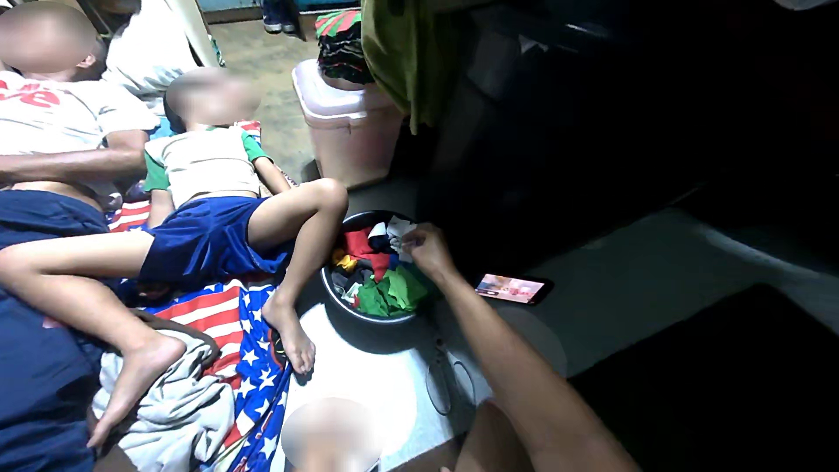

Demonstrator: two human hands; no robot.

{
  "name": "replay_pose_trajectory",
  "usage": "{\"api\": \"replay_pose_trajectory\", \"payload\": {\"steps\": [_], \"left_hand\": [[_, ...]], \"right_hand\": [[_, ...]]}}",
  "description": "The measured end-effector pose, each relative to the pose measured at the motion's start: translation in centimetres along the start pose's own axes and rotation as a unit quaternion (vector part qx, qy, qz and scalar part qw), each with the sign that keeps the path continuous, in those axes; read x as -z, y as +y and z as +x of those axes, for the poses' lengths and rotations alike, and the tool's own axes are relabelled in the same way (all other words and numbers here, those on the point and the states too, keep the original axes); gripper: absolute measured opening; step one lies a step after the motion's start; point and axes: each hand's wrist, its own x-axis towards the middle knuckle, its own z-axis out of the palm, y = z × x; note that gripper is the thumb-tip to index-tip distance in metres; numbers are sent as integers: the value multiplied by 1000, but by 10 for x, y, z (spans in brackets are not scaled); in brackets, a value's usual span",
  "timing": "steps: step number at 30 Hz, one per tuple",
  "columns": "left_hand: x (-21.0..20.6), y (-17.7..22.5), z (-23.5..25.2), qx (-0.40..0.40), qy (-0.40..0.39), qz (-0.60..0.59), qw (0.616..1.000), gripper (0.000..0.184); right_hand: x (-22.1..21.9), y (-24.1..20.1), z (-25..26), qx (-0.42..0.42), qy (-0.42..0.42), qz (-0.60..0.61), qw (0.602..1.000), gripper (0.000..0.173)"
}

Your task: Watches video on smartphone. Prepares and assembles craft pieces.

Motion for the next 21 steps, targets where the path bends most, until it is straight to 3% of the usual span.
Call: {"api": "replay_pose_trajectory", "payload": {"steps": [8, 14, 17, 21], "left_hand": [[3, -7, 17, -3, -66, 4, 998, 31], [1, -11, 21, -14, -101, 45, 994, 37], [2, -18, 23, -13, -103, 42, 994, 38], [2, -19, 23, -16, -91, 3, 996, 37]], "right_hand": [[-5, -5, 60, -27, 39, -72, 996, 14], [-16, 10, 82, -31, 16, -16, 999, 22], [-31, 34, 85, -4, 15, -115, 993, 19], [-44, 45, 81, -1, -24, -301, 953, 25]]}}
